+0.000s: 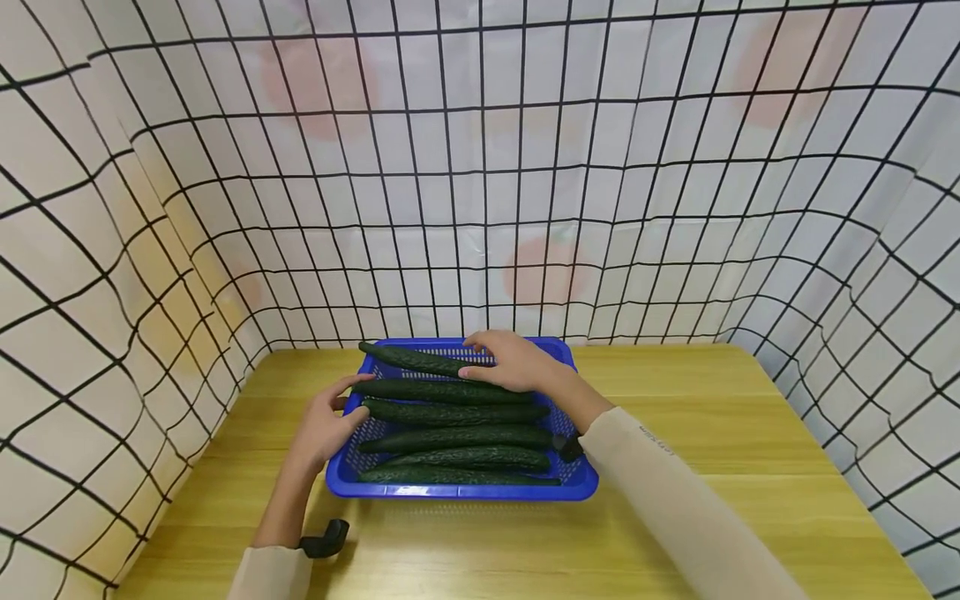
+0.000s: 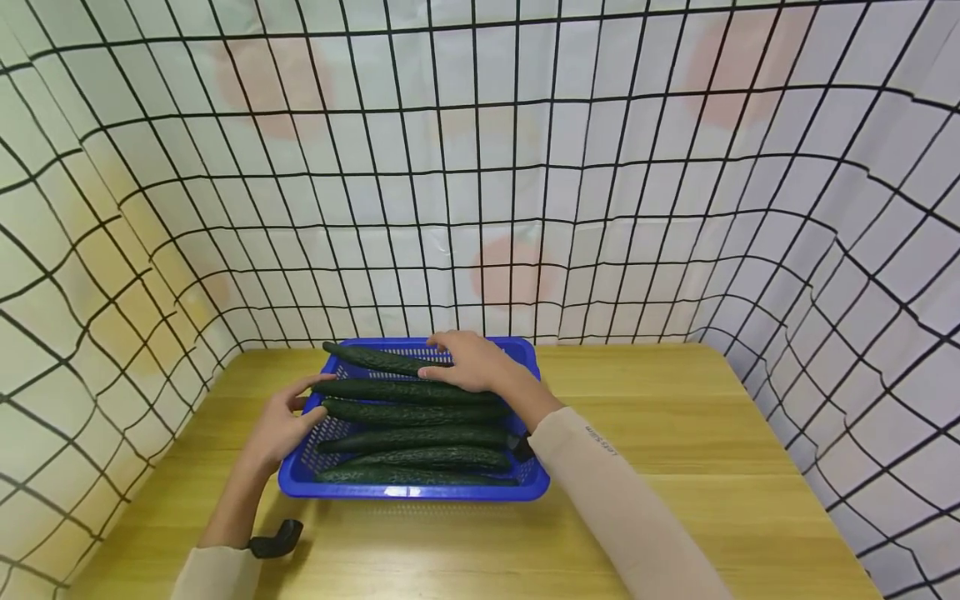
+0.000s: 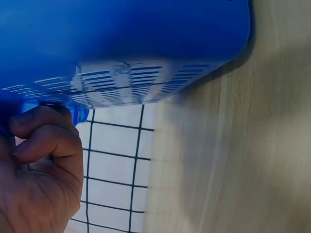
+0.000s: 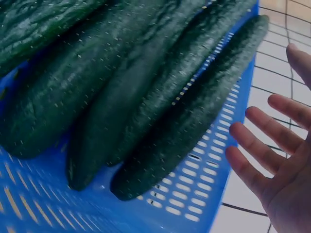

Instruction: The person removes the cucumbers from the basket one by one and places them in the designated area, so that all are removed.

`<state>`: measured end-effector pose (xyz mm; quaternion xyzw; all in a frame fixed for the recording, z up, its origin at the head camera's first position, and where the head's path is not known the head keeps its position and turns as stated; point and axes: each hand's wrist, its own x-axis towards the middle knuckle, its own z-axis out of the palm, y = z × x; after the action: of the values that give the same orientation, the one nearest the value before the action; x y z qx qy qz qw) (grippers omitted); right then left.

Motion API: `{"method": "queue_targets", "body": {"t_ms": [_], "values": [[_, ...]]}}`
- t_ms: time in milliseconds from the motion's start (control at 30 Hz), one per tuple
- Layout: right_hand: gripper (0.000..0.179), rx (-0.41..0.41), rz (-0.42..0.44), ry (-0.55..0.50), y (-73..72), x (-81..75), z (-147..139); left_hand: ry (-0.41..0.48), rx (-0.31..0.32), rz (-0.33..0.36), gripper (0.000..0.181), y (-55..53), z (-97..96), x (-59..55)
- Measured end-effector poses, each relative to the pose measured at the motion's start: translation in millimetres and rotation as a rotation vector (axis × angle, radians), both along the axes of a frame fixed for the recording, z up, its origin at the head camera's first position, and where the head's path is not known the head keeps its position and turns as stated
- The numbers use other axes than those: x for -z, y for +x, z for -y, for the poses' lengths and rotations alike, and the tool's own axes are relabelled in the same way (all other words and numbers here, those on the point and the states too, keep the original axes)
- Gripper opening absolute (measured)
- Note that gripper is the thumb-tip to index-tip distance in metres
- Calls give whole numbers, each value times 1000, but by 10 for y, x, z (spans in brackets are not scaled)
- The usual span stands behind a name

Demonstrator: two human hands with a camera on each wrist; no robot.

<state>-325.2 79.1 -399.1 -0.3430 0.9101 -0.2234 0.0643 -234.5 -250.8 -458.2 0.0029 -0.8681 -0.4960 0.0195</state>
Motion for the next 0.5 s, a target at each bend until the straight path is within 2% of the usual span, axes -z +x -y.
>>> {"method": "queue_targets", "body": {"t_ms": [300,500], "values": [[74,53,7,65,-12,246,73,32,-17,1,57,-3,-32,29],[71,59,-26,89,-3,297,124,46,-40,4,56,4,-29,37]]}}
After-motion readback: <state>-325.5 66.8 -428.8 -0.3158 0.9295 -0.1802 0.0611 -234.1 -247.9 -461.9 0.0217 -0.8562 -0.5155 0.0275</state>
